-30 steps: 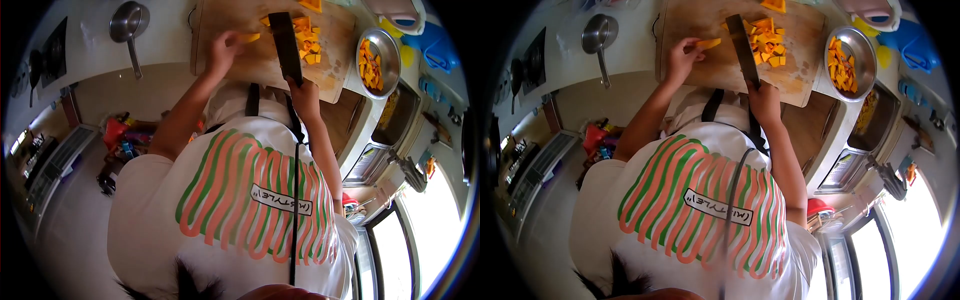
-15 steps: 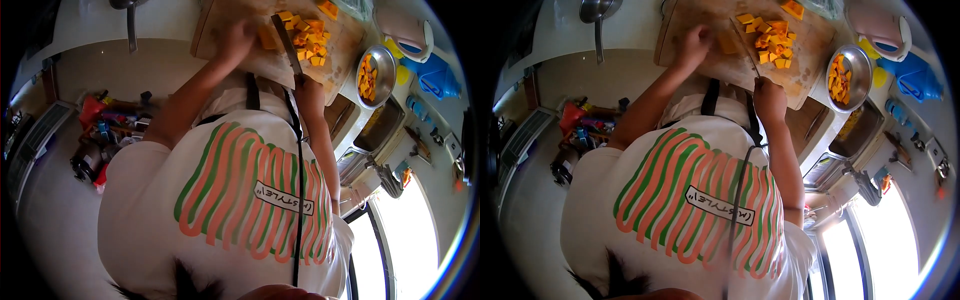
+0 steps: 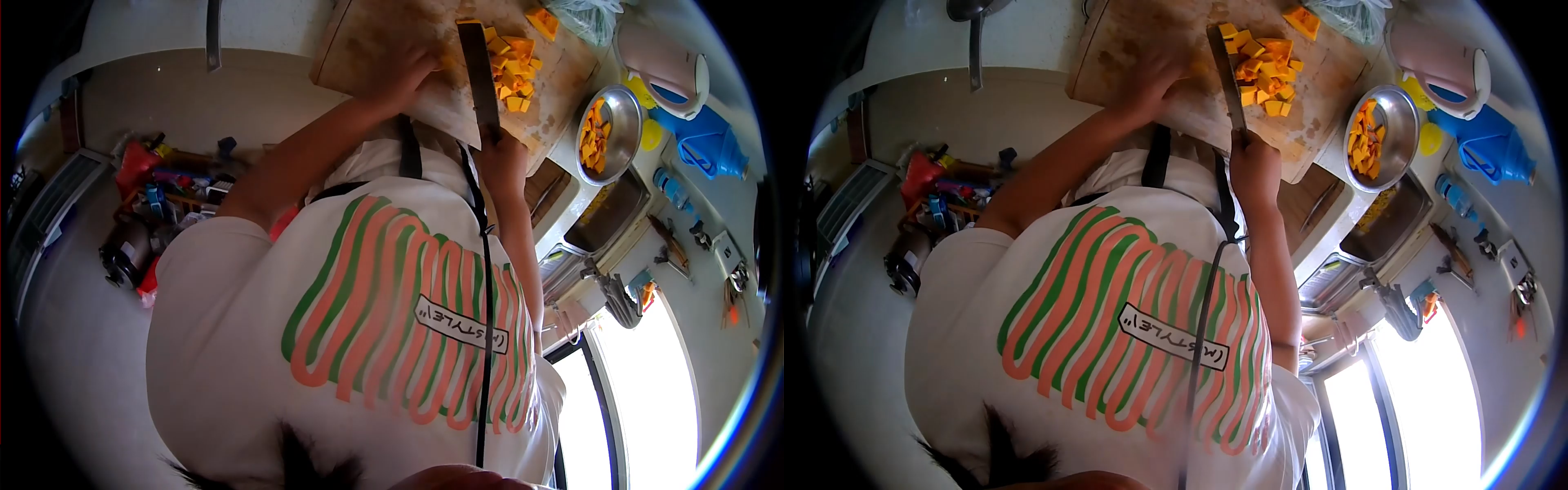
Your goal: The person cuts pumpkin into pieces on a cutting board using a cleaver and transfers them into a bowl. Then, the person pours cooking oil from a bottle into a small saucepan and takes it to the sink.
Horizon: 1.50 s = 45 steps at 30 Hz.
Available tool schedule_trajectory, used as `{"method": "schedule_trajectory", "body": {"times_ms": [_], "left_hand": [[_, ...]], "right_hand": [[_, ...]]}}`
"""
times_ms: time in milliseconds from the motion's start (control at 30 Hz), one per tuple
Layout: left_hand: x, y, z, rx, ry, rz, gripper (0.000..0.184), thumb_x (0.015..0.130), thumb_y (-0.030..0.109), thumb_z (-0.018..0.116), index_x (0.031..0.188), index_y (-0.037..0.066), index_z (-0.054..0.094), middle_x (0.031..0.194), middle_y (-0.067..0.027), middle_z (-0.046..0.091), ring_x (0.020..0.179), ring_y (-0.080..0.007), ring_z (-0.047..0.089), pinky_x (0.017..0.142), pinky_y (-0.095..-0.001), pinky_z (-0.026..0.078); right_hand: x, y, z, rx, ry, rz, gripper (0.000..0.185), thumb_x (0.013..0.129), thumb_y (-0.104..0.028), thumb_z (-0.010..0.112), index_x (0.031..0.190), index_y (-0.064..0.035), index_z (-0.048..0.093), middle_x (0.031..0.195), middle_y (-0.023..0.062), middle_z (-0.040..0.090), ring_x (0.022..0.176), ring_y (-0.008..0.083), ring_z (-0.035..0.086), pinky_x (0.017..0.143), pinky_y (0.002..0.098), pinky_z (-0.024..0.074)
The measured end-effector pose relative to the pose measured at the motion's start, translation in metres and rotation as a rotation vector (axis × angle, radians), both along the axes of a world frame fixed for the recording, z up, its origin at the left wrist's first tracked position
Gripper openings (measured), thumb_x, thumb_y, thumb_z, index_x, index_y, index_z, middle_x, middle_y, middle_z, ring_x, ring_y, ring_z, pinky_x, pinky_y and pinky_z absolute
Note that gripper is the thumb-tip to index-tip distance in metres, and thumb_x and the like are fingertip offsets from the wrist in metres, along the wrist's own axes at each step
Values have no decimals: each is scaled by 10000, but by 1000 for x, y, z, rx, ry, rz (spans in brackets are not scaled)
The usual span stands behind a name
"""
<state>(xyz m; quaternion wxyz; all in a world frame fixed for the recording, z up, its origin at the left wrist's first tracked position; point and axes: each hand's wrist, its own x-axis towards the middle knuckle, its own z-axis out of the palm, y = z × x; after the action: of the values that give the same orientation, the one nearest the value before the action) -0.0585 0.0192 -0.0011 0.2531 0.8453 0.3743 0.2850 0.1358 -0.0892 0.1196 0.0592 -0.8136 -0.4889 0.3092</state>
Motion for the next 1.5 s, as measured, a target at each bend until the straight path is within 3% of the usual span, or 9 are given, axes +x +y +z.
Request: {"method": "schedule_trajectory", "body": {"times_ms": [133,333,433,533,800,933,1067,1167,1500], "left_hand": [[-4,1,11,75,-204,-38,241,780,87,730,1004,30,663,1073,-117,606,1019,-309,575,834,-408,507],[-7,-2,5,138,-256,29,135,785,103,744,899,50,695,951,-80,636,911,-274,609,770,-368,523],[-10,-2,2,161,-190,17,177,788,63,749,959,52,706,983,-64,663,898,-272,616,767,-365,520],[-12,-5,-1,150,-105,4,142,787,119,740,914,69,700,963,-54,635,891,-234,607,752,-351,522],[-15,-5,7,206,-241,79,174,796,105,761,953,52,708,958,-69,642,881,-256,629,743,-362,527],[-19,-9,1,174,-240,50,168,802,95,756,953,45,701,976,-70,640,874,-238,633,724,-352,530],[-21,-12,-4,140,-237,38,185,809,85,749,982,48,694,982,-67,637,855,-233,636,714,-350,531],[-17,-12,-9,124,-263,69,196,811,83,747,996,48,691,973,-66,639,854,-236,640,714,-345,535],[-28,-16,-8,132,-211,58,205,797,72,751,992,42,694,955,-77,641,858,-240,647,724,-340,543]], "right_hand": [[-3,-1,0,-7,-2,49,282,942,-271,567,915,-28,710,778,241,654,759,429,636,684,485,517],[-4,-8,1,-77,-47,93,280,946,-282,547,961,-57,712,821,232,669,780,430,646,711,493,529],[-7,-5,-4,-148,-79,124,262,936,-262,537,936,-62,706,839,234,674,797,430,652,722,497,533],[-16,7,-16,-180,-134,150,308,951,-263,510,886,-29,700,836,251,663,818,447,635,733,502,519],[-12,17,-7,-47,-64,160,272,941,-262,546,914,-43,705,822,243,669,788,434,648,714,492,530],[-10,8,-12,-213,-80,160,296,948,-270,529,901,-34,701,836,248,669,816,432,649,739,499,525],[-14,34,-20,-181,-109,265,294,945,-267,535,899,-28,700,835,248,667,813,436,647,735,494,528],[-17,41,-17,-37,-60,207,293,942,-267,545,895,-22,700,822,248,665,806,433,647,726,485,530],[-22,33,-19,-226,-147,275,302,954,-282,525,930,-39,702,854,238,680,812,433,656,728,490,536]]}}
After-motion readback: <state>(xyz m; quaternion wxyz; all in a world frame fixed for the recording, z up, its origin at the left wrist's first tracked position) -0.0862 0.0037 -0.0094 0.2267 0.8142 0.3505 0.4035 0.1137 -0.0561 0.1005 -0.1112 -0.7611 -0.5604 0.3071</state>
